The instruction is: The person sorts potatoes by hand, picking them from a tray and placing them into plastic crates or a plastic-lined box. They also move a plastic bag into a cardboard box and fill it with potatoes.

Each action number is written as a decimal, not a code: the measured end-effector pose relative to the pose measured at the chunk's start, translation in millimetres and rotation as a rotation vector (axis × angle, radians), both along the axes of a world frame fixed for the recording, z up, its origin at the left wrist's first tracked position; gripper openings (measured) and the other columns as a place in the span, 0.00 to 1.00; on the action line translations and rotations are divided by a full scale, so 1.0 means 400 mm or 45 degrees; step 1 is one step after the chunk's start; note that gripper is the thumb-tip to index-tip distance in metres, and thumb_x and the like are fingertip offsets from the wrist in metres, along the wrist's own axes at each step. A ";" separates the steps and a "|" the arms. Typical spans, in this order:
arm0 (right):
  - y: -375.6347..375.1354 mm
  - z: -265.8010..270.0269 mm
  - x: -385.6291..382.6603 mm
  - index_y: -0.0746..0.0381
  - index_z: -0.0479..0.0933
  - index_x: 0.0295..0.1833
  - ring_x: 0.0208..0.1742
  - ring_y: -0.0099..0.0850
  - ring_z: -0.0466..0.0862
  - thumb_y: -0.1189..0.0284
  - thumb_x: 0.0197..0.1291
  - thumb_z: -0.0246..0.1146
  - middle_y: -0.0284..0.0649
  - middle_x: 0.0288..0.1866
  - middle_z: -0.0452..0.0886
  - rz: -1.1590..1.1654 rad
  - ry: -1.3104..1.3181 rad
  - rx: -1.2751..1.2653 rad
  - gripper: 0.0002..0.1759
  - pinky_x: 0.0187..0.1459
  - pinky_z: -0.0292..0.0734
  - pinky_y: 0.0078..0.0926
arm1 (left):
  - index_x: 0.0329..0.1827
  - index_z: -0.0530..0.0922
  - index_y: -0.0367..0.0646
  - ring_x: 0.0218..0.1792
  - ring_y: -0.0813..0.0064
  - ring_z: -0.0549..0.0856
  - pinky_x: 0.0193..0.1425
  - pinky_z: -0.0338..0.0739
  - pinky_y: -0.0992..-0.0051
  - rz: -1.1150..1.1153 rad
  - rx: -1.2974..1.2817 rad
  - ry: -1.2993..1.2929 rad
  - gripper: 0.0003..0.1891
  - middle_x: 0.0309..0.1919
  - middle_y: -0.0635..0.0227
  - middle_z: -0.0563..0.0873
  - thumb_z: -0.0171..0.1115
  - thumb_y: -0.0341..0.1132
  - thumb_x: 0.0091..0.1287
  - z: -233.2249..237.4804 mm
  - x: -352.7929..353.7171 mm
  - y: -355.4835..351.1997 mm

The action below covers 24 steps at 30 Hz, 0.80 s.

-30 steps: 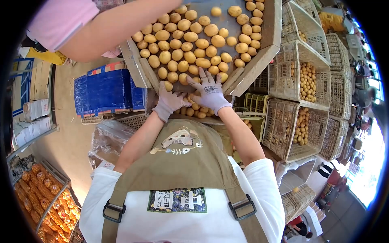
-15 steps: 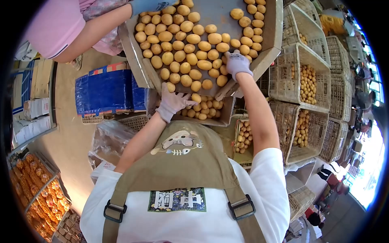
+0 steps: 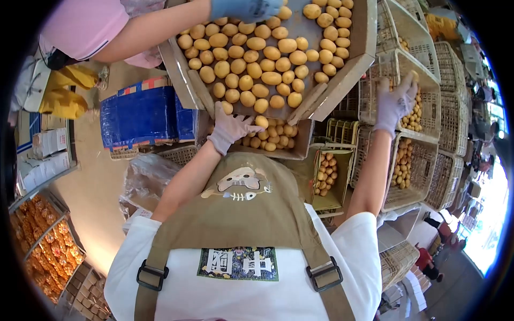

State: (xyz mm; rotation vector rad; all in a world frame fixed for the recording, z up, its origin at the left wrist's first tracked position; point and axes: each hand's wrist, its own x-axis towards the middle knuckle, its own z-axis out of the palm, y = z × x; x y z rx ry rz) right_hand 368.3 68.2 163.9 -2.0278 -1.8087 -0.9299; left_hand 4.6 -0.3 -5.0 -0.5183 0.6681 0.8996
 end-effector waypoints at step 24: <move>-0.023 -0.226 -0.460 0.46 0.82 0.60 0.74 0.54 0.67 0.51 0.59 0.64 0.47 0.73 0.72 0.428 0.805 -0.829 0.25 0.71 0.59 0.62 | 0.80 0.56 0.56 0.79 0.53 0.58 0.75 0.44 0.26 -0.227 0.024 0.256 0.40 0.79 0.65 0.60 0.39 0.71 0.72 0.063 -0.020 0.007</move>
